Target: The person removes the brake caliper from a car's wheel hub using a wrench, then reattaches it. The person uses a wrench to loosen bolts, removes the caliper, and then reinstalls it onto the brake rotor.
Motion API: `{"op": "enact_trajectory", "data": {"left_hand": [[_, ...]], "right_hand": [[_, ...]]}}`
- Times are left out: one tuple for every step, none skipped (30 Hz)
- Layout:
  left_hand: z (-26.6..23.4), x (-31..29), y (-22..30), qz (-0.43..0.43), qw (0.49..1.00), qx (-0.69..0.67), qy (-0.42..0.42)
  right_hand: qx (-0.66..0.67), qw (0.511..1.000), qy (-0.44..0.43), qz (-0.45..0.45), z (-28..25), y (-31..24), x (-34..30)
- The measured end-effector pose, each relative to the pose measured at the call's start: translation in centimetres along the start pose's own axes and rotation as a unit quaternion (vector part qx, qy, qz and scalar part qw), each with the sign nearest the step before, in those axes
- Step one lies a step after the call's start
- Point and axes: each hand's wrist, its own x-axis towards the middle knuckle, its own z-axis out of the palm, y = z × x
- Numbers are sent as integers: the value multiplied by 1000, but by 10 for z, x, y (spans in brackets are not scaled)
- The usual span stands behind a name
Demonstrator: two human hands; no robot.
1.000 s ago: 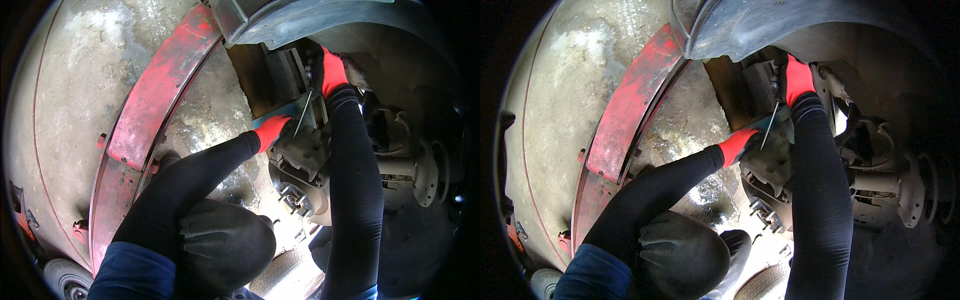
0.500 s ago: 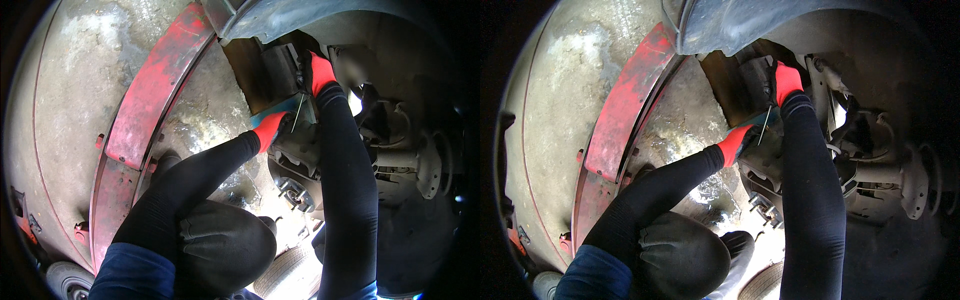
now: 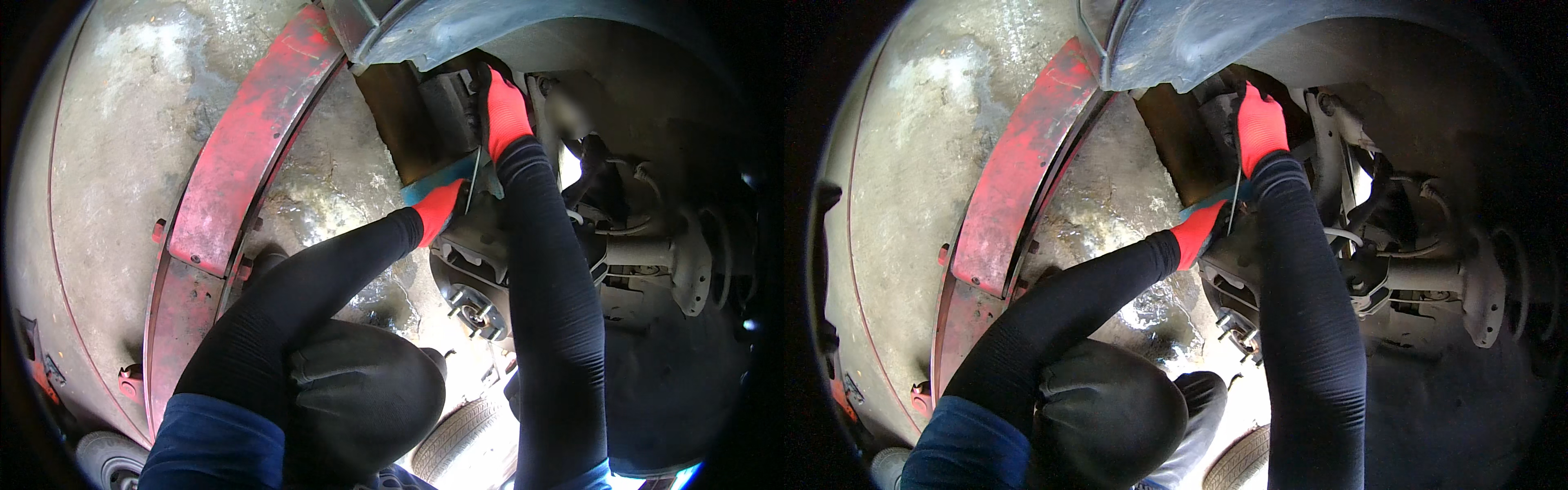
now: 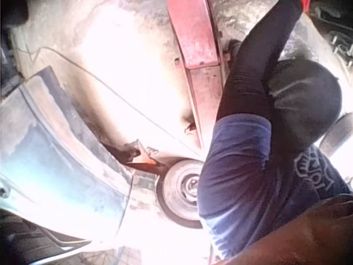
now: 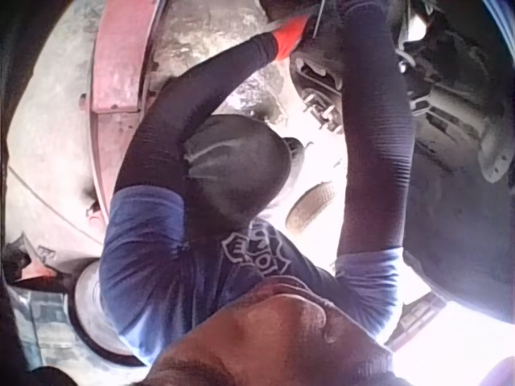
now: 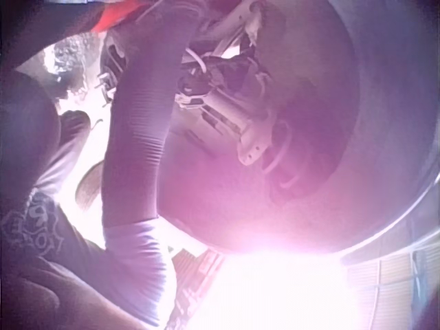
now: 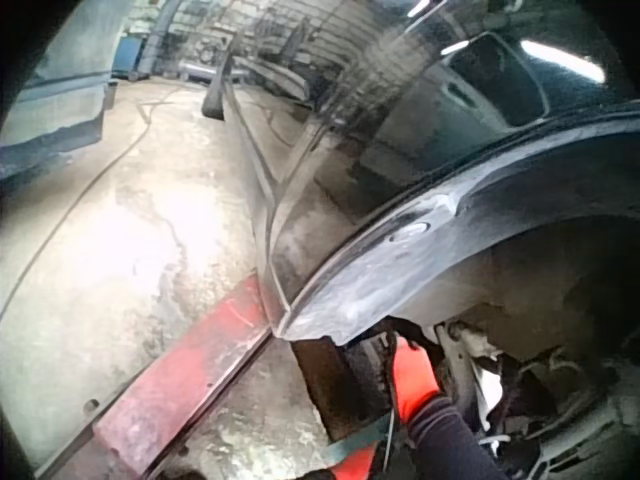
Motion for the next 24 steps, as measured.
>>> {"op": "enact_trajectory", "data": {"left_hand": [[0,2,-1,0,999,-32,-5],[0,4,-2,-17,999,-27,-6],[-1,2,1,-36,999,-22,-7],[0,-1,5,-54,998,-17,-8],[2,-4,9,-51,999,-15,1],[7,-13,14,-47,999,-15,10],[12,-19,17,-44,999,-15,19],[10,-11,10,-29,1000,-7,8],[-2,2,3,-4,1000,-1,2],[-5,8,0,14,1000,6,-7],[-8,13,-5,26,1000,-2,7],[-6,13,-6,35,999,-9,19],[-5,12,-6,44,998,-15,32],[-5,12,-6,30,999,-28,18],[-3,6,-3,12,999,-38,0],[0,2,0,-6,999,-49,-17],[5,-1,3,-15,999,-48,-11],[5,-2,5,-22,999,-46,-1],[5,-3,6,-29,999,-45,8],[4,-6,6,-17,999,-42,6],[1,-5,5,-4,999,-41,3],[-1,-4,4,10,999,-40,0],[-3,-2,3,3,999,-32,4],[-4,-1,3,-4,1000,-25,10]], "right_hand": [[-3,999,21,-29,6,5,0],[-38,997,44,-41,9,8,3],[-73,994,68,-52,15,7,1],[-113,989,73,-58,17,0,-6],[-142,983,98,-67,20,-5,-15],[-165,976,112,-90,21,-8,-20],[-188,968,125,-112,21,-11,-25],[-193,969,112,-110,18,-15,-29],[-193,970,93,-117,23,-24,-32],[-197,970,78,-117,23,-27,-34],[-191,970,76,-128,24,-29,-36],[-184,971,76,-135,25,-31,-40],[-178,971,76,-144,26,-34,-43],[-162,977,52,-129,24,-36,-46],[-171,974,60,-139,22,-34,-48],[-180,970,68,-150,21,-33,-50],[-189,966,75,-160,20,-32,-50],[-205,962,74,-163,22,-33,-50],[-215,959,78,-165,24,-33,-50],[-225,957,81,-167,26,-33,-51],[-236,953,84,-170,27,-35,-52],[-231,955,69,-171,27,-37,-53],[-232,955,68,-171,27,-39,-54],[-232,955,65,-171,28,-40,-55]]}}
